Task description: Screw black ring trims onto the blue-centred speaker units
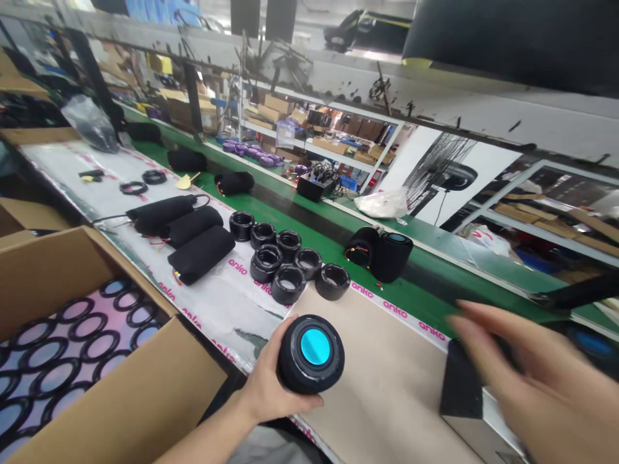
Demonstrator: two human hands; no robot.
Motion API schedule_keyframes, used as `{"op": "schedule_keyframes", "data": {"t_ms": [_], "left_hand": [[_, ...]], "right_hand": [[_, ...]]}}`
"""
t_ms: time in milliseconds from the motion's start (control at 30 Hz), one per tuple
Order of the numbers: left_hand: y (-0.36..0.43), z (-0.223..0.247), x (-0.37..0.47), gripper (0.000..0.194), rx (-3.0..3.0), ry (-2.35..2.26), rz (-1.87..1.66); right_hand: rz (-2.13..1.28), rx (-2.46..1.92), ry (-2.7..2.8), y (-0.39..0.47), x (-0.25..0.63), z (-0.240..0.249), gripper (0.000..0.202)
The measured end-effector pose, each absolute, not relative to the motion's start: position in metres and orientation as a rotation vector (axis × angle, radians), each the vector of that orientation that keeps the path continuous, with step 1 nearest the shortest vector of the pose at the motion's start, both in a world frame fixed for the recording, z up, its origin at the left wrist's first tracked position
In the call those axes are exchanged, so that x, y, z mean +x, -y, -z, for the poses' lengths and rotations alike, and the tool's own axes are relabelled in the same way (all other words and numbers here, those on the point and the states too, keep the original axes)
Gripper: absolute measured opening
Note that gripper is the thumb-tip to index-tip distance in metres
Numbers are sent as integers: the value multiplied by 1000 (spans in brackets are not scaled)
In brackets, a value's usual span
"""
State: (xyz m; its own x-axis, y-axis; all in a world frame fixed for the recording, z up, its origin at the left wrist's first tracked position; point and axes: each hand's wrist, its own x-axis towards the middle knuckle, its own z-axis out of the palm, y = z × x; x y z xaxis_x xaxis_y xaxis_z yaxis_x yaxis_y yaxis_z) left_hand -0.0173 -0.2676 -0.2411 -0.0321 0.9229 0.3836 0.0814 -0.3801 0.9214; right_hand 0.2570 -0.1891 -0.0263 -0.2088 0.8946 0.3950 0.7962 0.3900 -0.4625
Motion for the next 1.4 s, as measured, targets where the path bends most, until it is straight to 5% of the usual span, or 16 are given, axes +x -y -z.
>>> {"op": "schedule_keyframes", "data": {"t_ms": [133,300,667,1100,1400], "left_hand": [[271,248,-17,127,1639,-1062,-1620],[269,253,-13,130,1704,-1068,-1671],[263,252,-9,136,1679,-1107,-1579],[261,253,-10,132,1680,-1108,-1588],[264,252,-15,122,1721,-1110,-1658]], "right_hand": [[-200,-964,2644,145,180,37,22],[-110,-676,3087,60,86,63,69],[308,-446,3463,32,40,102,46],[428,-339,3469,37,37,99,36],[378,-370,3271,56,66,33,37]]}}
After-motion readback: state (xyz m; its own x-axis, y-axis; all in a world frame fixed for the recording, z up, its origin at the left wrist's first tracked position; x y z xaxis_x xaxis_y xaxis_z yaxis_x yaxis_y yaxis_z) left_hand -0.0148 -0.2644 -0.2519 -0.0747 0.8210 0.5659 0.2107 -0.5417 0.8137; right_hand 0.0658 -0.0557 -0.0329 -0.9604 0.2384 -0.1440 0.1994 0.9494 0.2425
